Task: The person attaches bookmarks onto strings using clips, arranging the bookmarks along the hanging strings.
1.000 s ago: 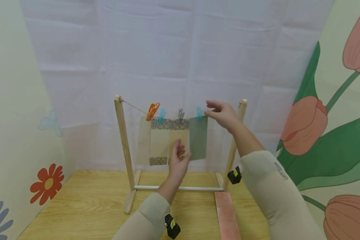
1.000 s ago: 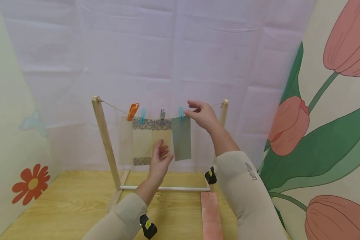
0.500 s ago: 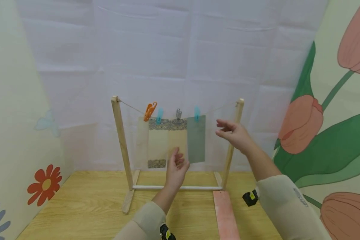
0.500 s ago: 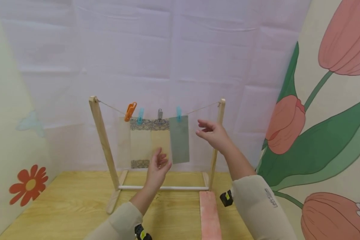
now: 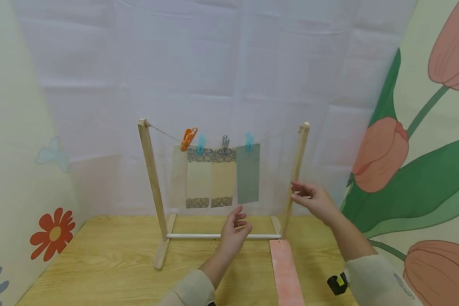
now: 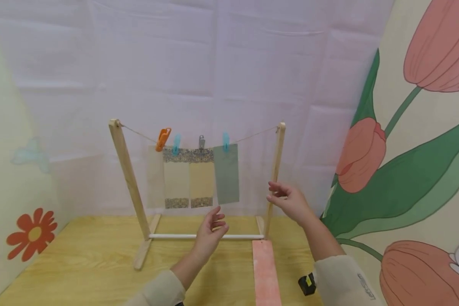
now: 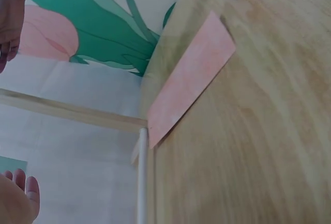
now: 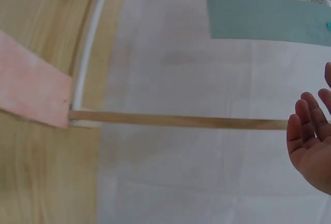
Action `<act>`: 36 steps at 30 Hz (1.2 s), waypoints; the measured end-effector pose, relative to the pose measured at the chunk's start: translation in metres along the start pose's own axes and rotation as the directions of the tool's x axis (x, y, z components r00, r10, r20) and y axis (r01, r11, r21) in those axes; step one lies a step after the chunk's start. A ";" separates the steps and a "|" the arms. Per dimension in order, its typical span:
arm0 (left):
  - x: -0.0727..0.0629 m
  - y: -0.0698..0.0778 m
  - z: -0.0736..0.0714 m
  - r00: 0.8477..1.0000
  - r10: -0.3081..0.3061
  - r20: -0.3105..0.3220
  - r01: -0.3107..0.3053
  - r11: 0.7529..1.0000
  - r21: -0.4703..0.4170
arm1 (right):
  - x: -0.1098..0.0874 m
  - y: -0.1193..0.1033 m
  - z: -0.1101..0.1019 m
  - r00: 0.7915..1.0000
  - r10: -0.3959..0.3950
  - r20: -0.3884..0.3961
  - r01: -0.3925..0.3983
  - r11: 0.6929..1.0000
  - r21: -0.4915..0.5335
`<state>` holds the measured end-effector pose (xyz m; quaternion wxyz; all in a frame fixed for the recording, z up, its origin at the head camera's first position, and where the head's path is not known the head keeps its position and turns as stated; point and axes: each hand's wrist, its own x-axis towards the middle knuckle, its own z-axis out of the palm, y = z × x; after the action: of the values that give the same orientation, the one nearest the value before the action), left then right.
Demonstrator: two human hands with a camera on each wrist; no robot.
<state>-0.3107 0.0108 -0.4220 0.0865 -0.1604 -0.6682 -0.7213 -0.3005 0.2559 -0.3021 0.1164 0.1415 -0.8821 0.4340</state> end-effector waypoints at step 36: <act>-0.050 -0.082 0.048 0.930 -0.323 0.175 0.312 0.946 0.086 | -0.119 0.143 0.073 0.936 0.336 0.104 -0.347 0.932 0.106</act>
<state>-0.2860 0.0610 -0.5134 -0.0898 -0.1147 -0.7105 -0.6885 -0.2456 0.2989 -0.4891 -0.0072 0.0110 -0.8691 0.4945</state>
